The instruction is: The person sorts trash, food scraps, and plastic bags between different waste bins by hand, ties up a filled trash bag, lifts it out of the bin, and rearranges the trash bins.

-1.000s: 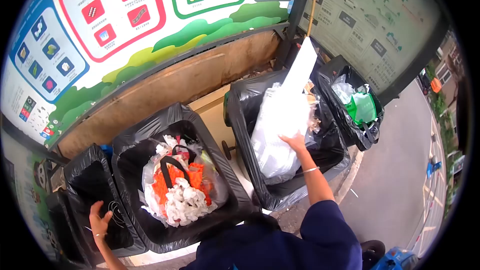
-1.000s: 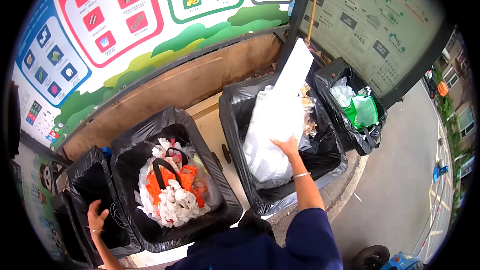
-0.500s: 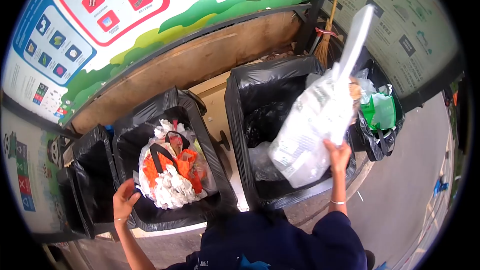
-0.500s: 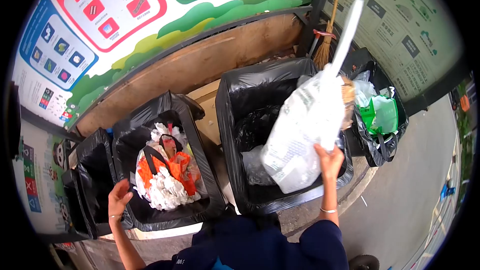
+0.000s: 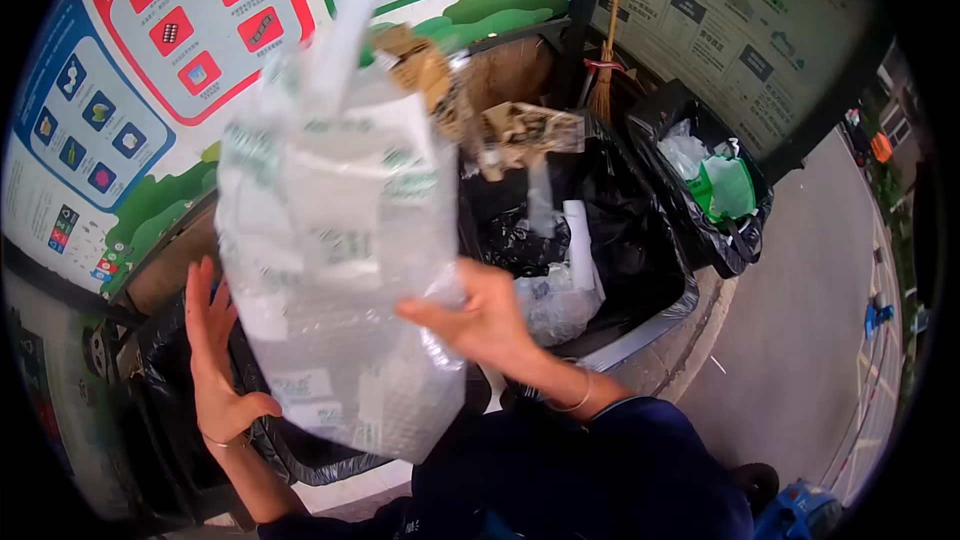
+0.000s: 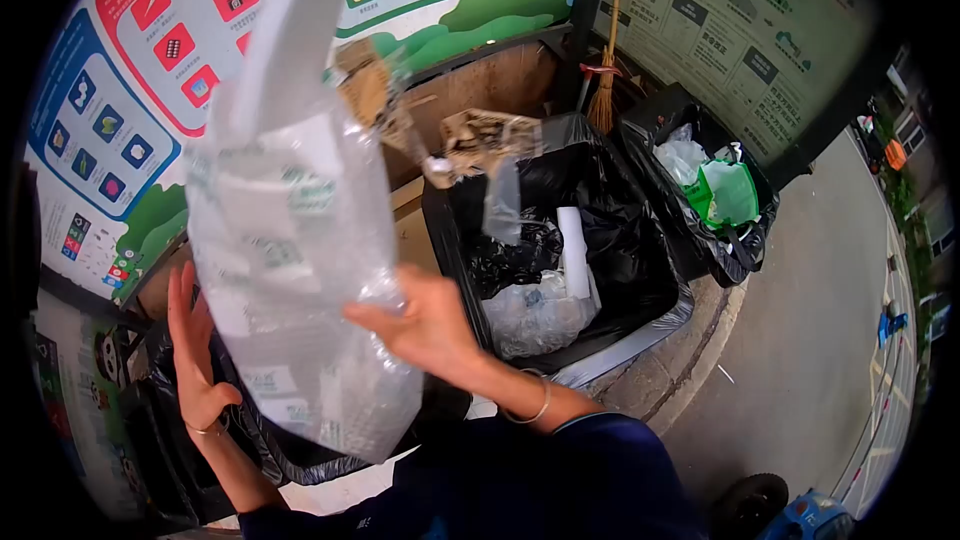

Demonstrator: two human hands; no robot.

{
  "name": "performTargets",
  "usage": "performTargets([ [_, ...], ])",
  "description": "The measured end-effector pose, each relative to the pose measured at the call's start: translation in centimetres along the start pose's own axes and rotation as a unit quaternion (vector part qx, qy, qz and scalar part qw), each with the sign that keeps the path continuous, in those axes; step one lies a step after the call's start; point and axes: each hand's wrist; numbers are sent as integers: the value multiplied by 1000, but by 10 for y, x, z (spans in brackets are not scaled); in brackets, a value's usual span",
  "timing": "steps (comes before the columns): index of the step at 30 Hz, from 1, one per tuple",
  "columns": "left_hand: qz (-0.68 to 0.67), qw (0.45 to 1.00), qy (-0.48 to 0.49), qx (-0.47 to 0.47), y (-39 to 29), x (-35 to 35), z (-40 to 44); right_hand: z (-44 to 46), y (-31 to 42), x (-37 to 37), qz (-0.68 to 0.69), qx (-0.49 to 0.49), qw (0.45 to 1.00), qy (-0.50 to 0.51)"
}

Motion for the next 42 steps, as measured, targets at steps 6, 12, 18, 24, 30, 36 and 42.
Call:
performTargets([
  [6, 23, 987, 44, -150, 56, -46, -52, -70, -88, 127, -15, 68, 994, 90],
  [12, 329, 928, 67, -162, 114, -18, -37, -58, -137, 134, -30, 195, 980, 41],
  [18, 344, 887, 209, -227, 233, 20, -33, -65, -219, 141, -94, 314, 944, -21],
  [24, 408, 879, 223, -107, 302, 72, -57, -76, -326, 143, -200, 289, 935, -48],
  [30, 449, 875, 180, -31, 358, 92, -92, -78, -380, 159, -333, 352, 874, 38],
  [36, 445, 879, 171, -27, 378, 106, -99, -101, -453, 169, -313, 365, 874, -71],
  [42, 454, 870, 182, -64, 362, 108, -103, -74, -298, 167, -235, 424, 875, -5],
])
Point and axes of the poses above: each hand's wrist, its own z-axis towards the middle knuckle, its own x-axis out of the palm, y = z × x, and after that the axes turned 2 degrees about -z, right-handed
